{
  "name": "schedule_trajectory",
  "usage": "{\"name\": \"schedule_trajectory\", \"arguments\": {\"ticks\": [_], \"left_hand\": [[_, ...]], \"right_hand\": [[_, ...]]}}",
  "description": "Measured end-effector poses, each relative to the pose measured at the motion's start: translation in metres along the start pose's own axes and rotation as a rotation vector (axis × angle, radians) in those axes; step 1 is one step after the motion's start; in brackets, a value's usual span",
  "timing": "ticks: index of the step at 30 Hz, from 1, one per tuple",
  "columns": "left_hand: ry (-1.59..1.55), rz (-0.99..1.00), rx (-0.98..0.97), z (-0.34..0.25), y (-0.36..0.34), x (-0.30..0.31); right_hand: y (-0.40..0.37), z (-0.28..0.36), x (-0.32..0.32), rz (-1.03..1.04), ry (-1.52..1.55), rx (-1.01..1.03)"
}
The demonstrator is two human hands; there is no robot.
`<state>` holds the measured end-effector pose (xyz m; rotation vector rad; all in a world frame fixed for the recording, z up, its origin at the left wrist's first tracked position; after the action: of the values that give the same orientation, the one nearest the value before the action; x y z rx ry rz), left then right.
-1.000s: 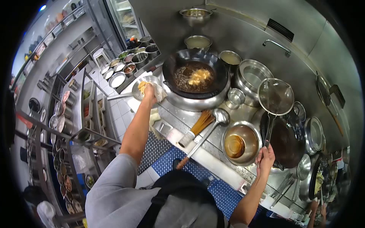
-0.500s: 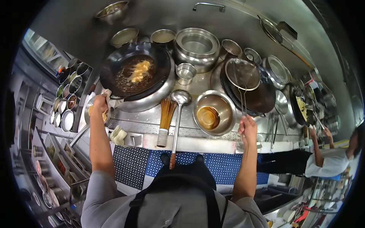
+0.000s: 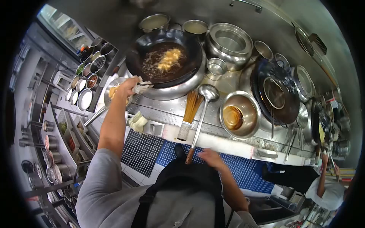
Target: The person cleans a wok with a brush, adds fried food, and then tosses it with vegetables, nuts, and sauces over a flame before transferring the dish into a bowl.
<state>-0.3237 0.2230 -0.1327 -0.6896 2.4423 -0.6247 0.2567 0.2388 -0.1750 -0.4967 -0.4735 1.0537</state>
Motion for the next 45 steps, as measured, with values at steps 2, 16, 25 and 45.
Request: {"name": "schedule_trajectory", "arguments": {"ticks": [2, 16, 25, 45], "left_hand": [[-0.018, 0.032, -0.024, 0.005, -0.009, -0.013], [-0.194, 0.149, 0.018, 0.041, 0.025, -0.028], [-0.313, 0.084, -0.171, 0.040, -0.002, -0.059], [-0.392, -0.207, -0.407, 0.049, -0.116, -0.180]], "right_hand": [[0.026, 0.002, -0.074, 0.148, 0.632, -0.117], [0.029, 0.196, 0.032, -0.390, -0.028, 0.419], [0.212, 0.445, 0.124, -0.537, -0.785, 0.627], [0.111, 0.452, 0.182, -0.023, -0.450, 0.397]]}}
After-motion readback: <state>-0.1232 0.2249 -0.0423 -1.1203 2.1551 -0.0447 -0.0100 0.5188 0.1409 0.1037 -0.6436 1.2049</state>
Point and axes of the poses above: each hand's wrist, its own y-axis towards the middle knuckle, its own x-axis out of the back of the hand, z = x × y, the point moved 7 cm from there along y, towards the middle knuckle, and after that the axes turned 6 degrees about z, right-handed, at the moved point
